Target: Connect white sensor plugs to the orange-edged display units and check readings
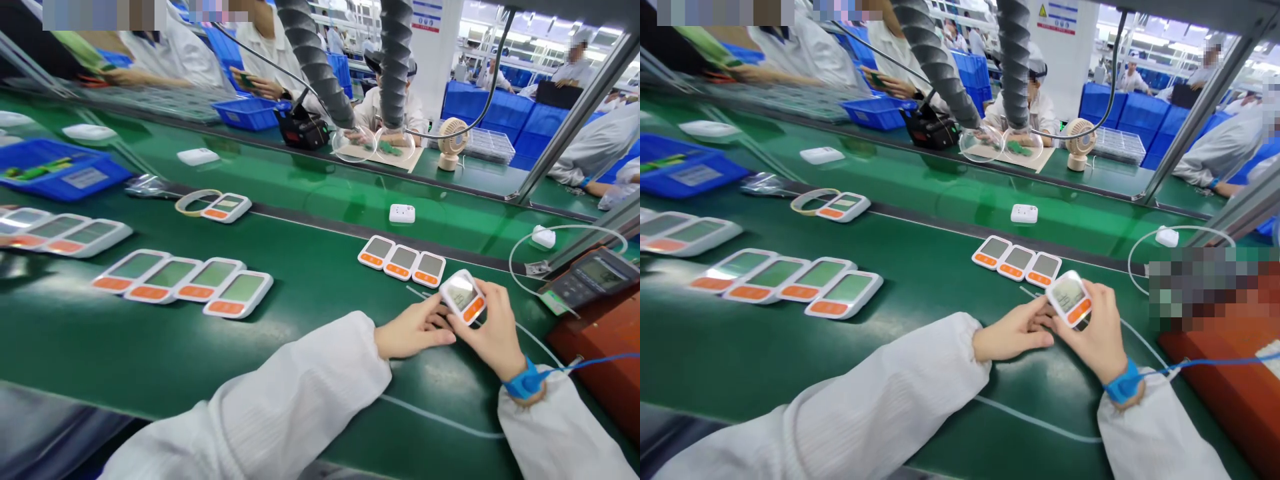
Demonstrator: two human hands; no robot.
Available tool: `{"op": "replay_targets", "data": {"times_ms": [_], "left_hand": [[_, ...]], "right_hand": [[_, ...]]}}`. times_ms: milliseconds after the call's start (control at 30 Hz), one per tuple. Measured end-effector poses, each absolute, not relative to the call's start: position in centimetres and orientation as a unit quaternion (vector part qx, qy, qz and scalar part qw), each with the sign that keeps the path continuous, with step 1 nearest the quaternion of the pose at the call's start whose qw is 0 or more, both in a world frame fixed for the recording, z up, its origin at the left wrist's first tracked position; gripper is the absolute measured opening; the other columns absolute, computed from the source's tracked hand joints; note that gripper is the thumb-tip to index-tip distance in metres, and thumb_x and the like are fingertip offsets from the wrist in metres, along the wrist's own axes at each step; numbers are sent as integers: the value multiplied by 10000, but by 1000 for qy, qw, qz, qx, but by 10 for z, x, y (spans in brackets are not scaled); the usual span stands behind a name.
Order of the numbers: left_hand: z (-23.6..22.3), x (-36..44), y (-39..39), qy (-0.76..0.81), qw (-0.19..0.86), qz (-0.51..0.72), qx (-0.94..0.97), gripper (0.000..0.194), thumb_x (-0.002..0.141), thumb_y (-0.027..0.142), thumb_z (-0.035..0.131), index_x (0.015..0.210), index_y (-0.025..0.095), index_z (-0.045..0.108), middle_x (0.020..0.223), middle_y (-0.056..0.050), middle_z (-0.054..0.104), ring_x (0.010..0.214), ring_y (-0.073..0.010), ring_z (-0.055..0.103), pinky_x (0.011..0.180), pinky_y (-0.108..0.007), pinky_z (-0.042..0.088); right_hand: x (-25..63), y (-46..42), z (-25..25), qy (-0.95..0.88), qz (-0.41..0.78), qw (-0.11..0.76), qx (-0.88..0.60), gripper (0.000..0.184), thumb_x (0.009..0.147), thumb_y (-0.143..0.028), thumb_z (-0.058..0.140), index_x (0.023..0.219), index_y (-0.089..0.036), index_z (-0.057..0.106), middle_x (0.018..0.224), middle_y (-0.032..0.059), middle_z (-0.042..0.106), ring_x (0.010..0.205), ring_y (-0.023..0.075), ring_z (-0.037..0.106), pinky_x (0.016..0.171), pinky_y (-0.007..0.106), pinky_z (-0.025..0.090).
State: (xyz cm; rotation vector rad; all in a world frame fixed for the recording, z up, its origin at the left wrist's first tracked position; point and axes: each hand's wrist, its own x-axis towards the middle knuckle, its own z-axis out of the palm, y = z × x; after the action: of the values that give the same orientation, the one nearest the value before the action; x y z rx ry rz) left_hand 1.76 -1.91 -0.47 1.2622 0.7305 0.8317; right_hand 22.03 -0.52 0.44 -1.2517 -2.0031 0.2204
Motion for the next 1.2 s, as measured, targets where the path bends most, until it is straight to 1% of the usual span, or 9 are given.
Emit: {"op": "replay_targets", "data": {"times_ms": [100,267,433,633,767,833,933,1067,1200], "left_hand": [[-2,14,-16,312,671,428,518,638,804,411,766,1353,189,528,1214,-127,662,1066,-234,653,850,-327,550],[-3,8,-7,339,728,430,412,608,842,595,661,1220,125,580,859,-93,712,633,-166,680,558,-245,519],[-7,8,-5,344,743,400,412,568,813,645,666,1041,129,605,655,-33,652,485,-121,596,457,-207,456],[0,7,-7,340,742,334,471,686,651,448,882,1171,141,555,784,-26,691,577,-99,615,563,-215,501],[5,1,-2,358,712,376,472,676,672,410,858,1206,133,551,775,-18,685,588,-108,609,575,-235,498],[9,-9,6,384,676,419,469,617,684,403,837,1164,133,560,747,-10,674,581,-112,604,561,-231,482],[17,-37,24,441,576,518,454,528,676,374,816,1090,146,581,704,11,643,532,-94,548,519,-214,432],[18,-88,50,530,396,626,413,492,630,348,785,1042,139,613,711,11,620,510,-77,464,494,-210,371],[5,-129,65,640,281,599,390,526,645,383,719,1099,129,641,722,3,607,527,-86,444,510,-220,357]], "right_hand": [[211,-14,7,-815,148,366,-423,641,890,-488,665,1406,-164,468,1259,171,517,1137,312,557,934,443,525],[216,-7,6,-809,232,376,-388,364,1056,-301,356,1357,-201,535,1355,133,536,1105,237,603,886,361,535],[216,-4,0,-838,218,307,-394,314,1031,-336,403,910,-190,653,812,70,663,707,207,620,669,302,500],[221,-5,-1,-843,123,236,-468,396,1008,-320,396,703,-192,615,643,40,618,553,173,557,565,280,383],[226,1,-7,-812,53,237,-531,333,994,-349,436,980,-165,714,767,69,664,607,198,603,563,293,408],[227,4,-10,-806,20,237,-542,381,994,-381,457,1216,-148,661,1043,120,676,741,221,653,640,320,486],[227,6,-13,-831,38,225,-507,388,994,-422,502,1236,-154,644,1207,137,620,936,262,658,804,380,537],[224,5,-11,-854,130,203,-461,336,1027,-454,493,1080,-188,691,964,72,654,798,213,654,718,328,520],[222,2,-8,-851,139,219,-457,399,1058,-450,441,857,-205,684,762,36,634,682,193,616,653,305,446]]}}
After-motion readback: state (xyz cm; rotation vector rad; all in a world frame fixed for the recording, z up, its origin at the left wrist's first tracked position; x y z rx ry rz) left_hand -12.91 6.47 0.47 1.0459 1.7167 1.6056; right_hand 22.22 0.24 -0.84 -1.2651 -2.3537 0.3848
